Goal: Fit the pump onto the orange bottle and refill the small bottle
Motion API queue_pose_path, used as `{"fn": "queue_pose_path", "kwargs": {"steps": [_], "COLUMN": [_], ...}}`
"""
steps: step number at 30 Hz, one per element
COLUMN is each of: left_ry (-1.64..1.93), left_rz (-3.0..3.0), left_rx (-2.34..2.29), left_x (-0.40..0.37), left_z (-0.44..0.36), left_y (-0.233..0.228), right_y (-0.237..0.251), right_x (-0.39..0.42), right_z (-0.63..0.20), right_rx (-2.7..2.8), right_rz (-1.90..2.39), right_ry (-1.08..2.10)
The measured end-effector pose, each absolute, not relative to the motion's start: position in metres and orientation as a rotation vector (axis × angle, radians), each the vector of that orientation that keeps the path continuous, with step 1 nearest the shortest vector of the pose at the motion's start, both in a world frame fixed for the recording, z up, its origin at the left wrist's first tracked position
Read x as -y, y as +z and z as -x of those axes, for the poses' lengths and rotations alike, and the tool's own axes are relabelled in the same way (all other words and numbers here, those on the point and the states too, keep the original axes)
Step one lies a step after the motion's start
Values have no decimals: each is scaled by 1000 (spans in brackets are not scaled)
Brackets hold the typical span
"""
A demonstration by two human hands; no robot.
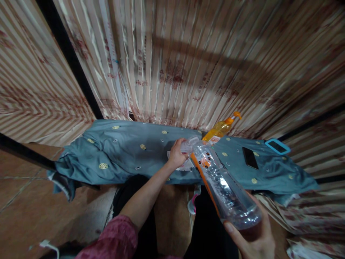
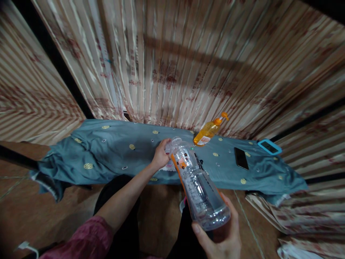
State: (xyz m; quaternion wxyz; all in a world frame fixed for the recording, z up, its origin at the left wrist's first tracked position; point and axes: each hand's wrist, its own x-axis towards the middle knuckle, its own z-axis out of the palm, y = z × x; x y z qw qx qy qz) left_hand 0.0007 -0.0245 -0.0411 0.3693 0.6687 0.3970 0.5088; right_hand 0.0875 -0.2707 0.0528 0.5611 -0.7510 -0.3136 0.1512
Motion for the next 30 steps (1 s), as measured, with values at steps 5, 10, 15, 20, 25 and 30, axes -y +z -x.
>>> {"fn": "queue_pose_path", "kwargs": {"steps": [5, 10, 15, 20, 25, 30], "left_ry": [1295, 1291, 1300, 1288, 1272, 1296], "left_rz": [-1709, -1720, -1706, -1684, -1663, -1671], "left_rx": [-1017, -1027, -1012, -1024, -1027, -1023], "left_x": [26, 27, 27, 27, 27, 26], "left_z": [1, 1, 1, 1, 0, 0], "left_y": [-38, -37, -38, -38, -39, -39], "right_y": [49, 47, 47, 47, 51, 52], "right_x": [273, 274, 274, 274, 273, 273], "right_z": [-89, -89, -89, -89, -87, -86], "right_rx": [738, 736, 733, 751, 720, 728], "right_rz": [1776, 1780, 1794, 1755, 1775, 1791], "right_ry": [354, 378, 393, 394, 391, 383]}}
